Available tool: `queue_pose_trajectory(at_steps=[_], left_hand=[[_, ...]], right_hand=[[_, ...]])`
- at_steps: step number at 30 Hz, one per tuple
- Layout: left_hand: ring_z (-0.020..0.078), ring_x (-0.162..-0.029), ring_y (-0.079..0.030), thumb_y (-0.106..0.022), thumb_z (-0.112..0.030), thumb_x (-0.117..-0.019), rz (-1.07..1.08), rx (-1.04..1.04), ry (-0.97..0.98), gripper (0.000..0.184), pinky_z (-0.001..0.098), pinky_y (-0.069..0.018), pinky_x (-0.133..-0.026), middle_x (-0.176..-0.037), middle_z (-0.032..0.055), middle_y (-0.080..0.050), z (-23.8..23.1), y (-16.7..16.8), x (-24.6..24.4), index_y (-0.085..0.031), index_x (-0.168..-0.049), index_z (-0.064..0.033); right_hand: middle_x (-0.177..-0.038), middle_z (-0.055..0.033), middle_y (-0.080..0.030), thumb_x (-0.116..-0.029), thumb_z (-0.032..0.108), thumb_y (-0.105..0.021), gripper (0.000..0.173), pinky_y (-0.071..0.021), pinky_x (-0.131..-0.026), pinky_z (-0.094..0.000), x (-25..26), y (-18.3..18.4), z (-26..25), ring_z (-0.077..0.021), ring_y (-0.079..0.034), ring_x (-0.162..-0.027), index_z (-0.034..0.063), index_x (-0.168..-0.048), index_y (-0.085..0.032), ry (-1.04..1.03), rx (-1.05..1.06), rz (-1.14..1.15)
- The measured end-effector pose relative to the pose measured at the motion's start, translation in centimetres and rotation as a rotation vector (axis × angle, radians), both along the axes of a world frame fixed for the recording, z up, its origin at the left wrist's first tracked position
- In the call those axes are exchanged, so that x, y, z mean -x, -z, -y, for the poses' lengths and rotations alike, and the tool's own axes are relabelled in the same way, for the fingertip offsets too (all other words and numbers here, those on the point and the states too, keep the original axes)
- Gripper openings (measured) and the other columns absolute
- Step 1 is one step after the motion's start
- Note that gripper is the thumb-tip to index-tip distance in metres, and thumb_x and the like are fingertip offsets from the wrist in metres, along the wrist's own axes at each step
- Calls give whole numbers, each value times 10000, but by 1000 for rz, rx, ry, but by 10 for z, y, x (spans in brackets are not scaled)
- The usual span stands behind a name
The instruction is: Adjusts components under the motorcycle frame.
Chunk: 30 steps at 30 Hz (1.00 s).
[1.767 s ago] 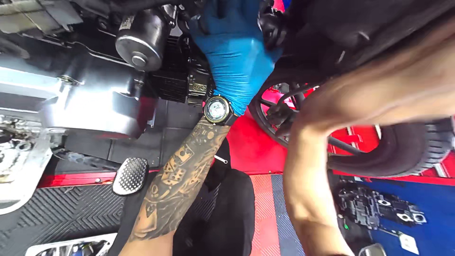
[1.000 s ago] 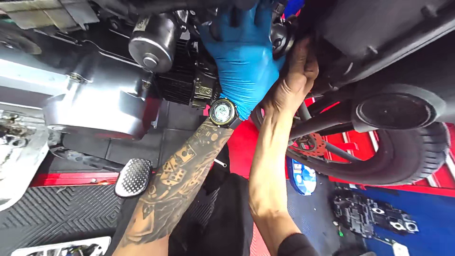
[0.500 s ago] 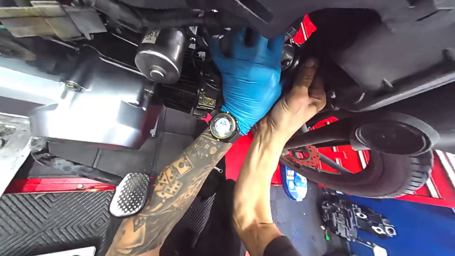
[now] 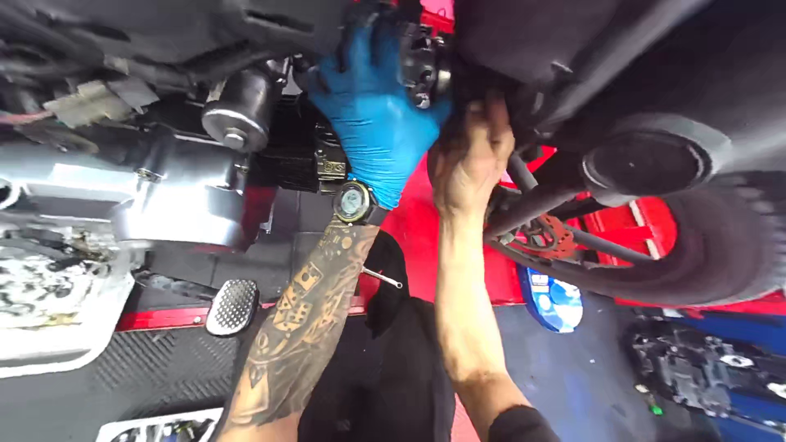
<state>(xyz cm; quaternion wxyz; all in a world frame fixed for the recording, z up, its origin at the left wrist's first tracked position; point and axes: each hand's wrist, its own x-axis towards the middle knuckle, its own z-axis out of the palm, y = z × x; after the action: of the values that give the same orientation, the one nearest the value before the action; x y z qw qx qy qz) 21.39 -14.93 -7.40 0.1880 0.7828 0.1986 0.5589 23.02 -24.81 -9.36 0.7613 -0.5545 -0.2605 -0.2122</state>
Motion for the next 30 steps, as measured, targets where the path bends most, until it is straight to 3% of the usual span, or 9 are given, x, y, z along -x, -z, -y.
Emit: queue_pose_trajectory(at_steps=[3,6,8,11,13,16,21,26,30], left_hand=[[384,-1233,-561,-824,-683,-620,-23,-5,53,943,553,-379,-1058,-1336,182,-635,0,-1,5,-690,-1306,-51],[375,-1327,-516,-839,-670,-647,-86,-27,129,968,494,-349,-1150,-1396,218,-588,-4,-4,14,-658,-1331,-10],[332,-1432,-429,-828,-574,-738,-180,10,250,932,424,-300,-1216,-1497,222,-500,-6,-10,30,-574,-1415,14],[216,-1481,-395,-681,-503,-942,-402,43,354,820,409,-340,-1216,-1609,134,-400,-9,-21,70,-384,-1570,-66],[182,-1401,-510,-617,-450,-996,-470,-34,284,623,405,-404,-1188,-1499,124,-546,-8,-33,84,-524,-1491,-83],[144,-1159,-670,-586,-322,-1048,-367,-308,243,335,348,-529,-1026,-1215,91,-722,-8,-42,95,-722,-1256,-97],[172,-929,-684,-526,-229,-1079,-307,-494,276,334,348,-542,-848,-961,140,-716,-11,-48,71,-740,-963,-1],[286,-1129,-661,-496,-199,-1085,-307,-716,241,309,434,-509,-987,-1125,208,-701,-20,-33,62,-715,-1145,11],[243,-1184,-641,-633,-312,-1024,-284,-644,158,335,411,-496,-1028,-1204,169,-689,-19,-27,55,-706,-1194,-33]], right_hand=[[-1195,-126,-694,-1004,16,-422,303,-564,-983,-430,1,14,3,-197,-668,-1129,-38,-1244,-600,-96,-110,-49],[-1211,-171,-681,-961,-42,-410,363,-572,-994,-421,1,23,-6,-207,-675,-1130,-113,-1286,-553,-136,-209,-56],[-1256,-234,-667,-907,-106,-421,404,-568,-1027,-414,4,22,-9,-239,-674,-1180,-165,-1292,-530,-140,-218,-15],[-1328,-265,-631,-853,-126,-477,496,-567,-1033,-382,12,24,-9,-264,-661,-1215,-161,-1345,-535,-113,-145,20],[-1372,-254,-614,-863,-108,-513,519,-563,-1053,-393,10,32,-9,-271,-646,-1249,-132,-1381,-526,-136,-93,50],[-1393,-213,-617,-866,-104,-547,554,-547,-1081,-387,6,35,-5,-242,-630,-1281,-99,-1419,-511,-160,-54,86],[-1379,-172,-642,-862,-41,-644,563,-549,-1074,-374,10,39,-2,-207,-641,-1269,-58,-1414,-531,-76,-71,17],[-1349,-144,-662,-908,90,-706,544,-562,-1040,-394,-5,52,-5,-208,-662,-1225,-3,-1422,-552,7,-83,-80],[-1252,-75,-722,-936,117,-671,437,-608,-927,-358,-8,60,-8,-154,-714,-1096,37,-1361,-609,-22,-8,-135]])
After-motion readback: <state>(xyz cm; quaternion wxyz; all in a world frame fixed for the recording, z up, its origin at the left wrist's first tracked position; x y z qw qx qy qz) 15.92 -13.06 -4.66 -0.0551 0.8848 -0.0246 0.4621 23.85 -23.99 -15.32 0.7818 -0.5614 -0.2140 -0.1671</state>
